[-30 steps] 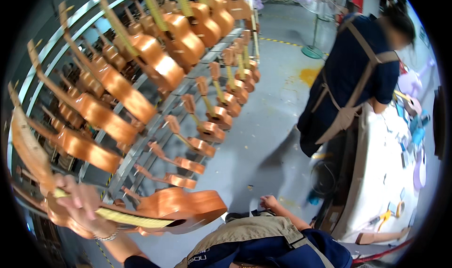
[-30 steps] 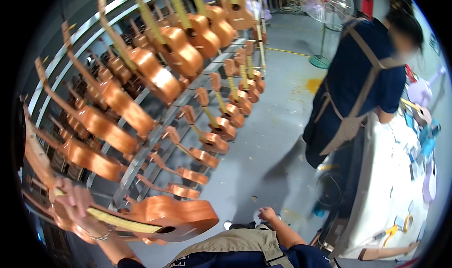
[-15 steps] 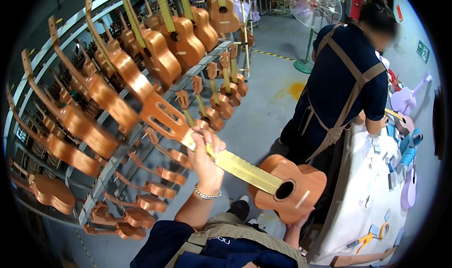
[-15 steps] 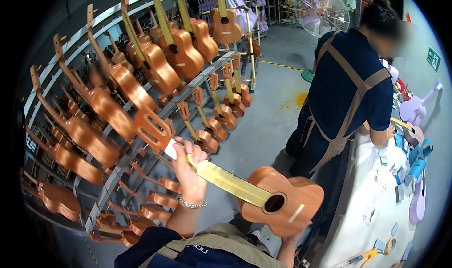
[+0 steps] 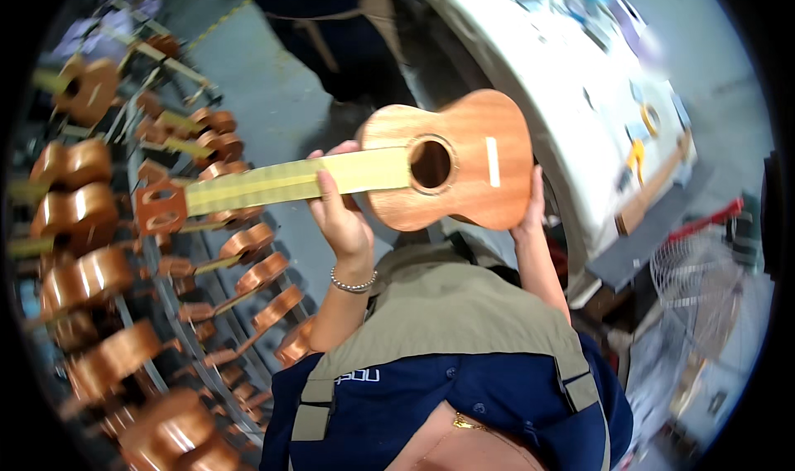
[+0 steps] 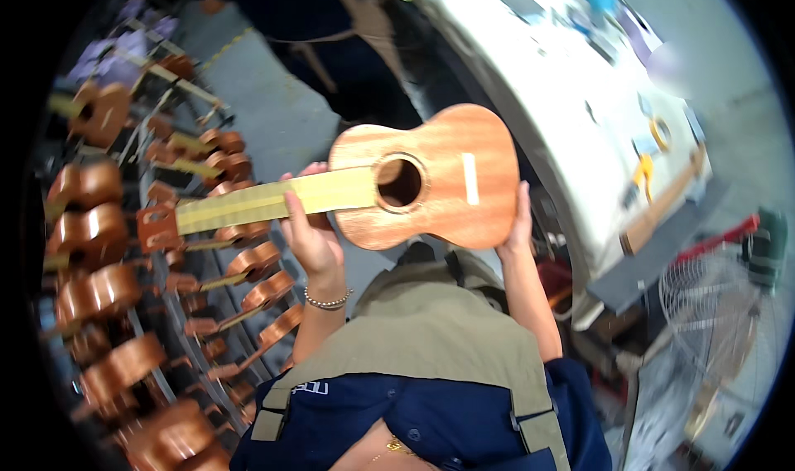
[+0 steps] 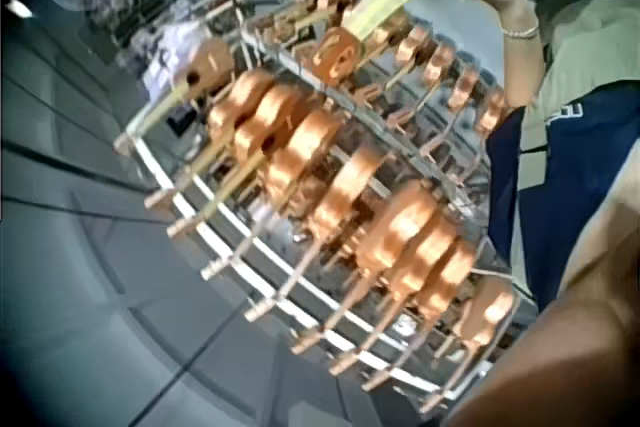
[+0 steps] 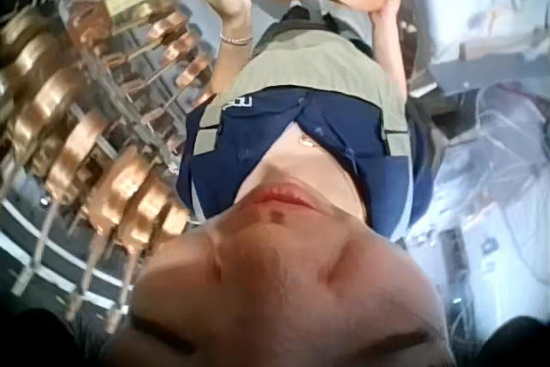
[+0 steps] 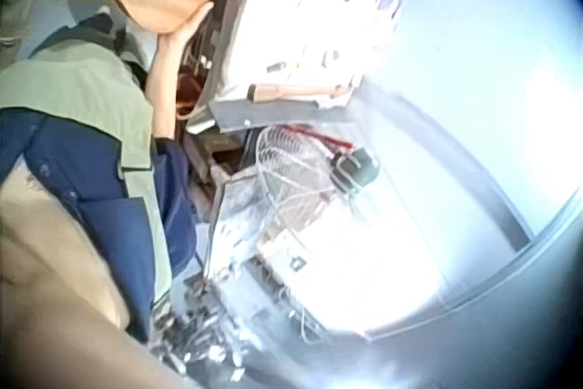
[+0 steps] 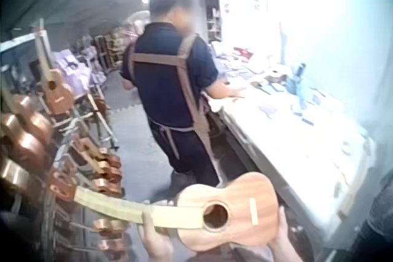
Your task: The person sands the body and neck of a wooden guitar using a sanding block. They repeatedly pick up guitars from a rack, sand various surfaces, and return them to the rack. The person also uses scissors to trim tape from the guitar neck.
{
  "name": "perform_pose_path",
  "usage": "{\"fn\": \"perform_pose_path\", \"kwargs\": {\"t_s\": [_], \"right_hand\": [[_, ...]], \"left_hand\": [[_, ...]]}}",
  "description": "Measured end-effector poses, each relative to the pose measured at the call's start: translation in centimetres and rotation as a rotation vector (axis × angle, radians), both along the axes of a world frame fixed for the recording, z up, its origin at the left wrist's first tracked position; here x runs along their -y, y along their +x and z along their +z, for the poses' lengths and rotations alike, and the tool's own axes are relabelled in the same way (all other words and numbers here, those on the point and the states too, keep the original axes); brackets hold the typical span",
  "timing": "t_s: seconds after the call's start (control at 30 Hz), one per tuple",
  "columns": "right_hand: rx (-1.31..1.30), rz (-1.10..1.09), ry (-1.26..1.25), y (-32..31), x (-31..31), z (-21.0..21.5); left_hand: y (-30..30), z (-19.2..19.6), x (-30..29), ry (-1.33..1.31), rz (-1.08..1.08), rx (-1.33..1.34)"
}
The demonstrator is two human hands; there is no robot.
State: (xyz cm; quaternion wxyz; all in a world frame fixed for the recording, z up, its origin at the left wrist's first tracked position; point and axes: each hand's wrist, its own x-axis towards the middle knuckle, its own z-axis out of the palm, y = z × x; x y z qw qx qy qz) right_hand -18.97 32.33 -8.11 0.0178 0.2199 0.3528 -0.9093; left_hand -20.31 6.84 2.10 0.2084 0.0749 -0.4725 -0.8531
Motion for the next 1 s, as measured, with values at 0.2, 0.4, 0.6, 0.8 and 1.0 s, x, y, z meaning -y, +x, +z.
{"fn": "perform_pose_path", "kwargs": {"t_s": [0.2, 0.4, 0.6, 0.8, 1.0], "right_hand": [[0.143, -0.133, 0.025, 0.9, -0.4, 0.0], [0.183, -0.119, 0.051, 0.1, -1.1, 0.6], [0.205, -0.030, 0.109, -1.4, -3.7, 2.6], [0.217, 0.013, 0.108, -3.0, -6.1, 2.3], [0.261, 0.009, 0.133, -4.0, -7.1, 3.3]], "left_hand": [[-2.4, -0.5, -1.0, -0.133, -0.150, 0.081], [-4.2, -1.6, -1.4, -0.094, -0.162, 0.110], [-4.8, -2.3, -2.8, -0.009, -0.080, 0.153], [-5.1, -1.8, -4.9, -0.063, -0.048, 0.174], [-5.1, -1.0, -6.3, -0.074, -0.031, 0.174]]}}
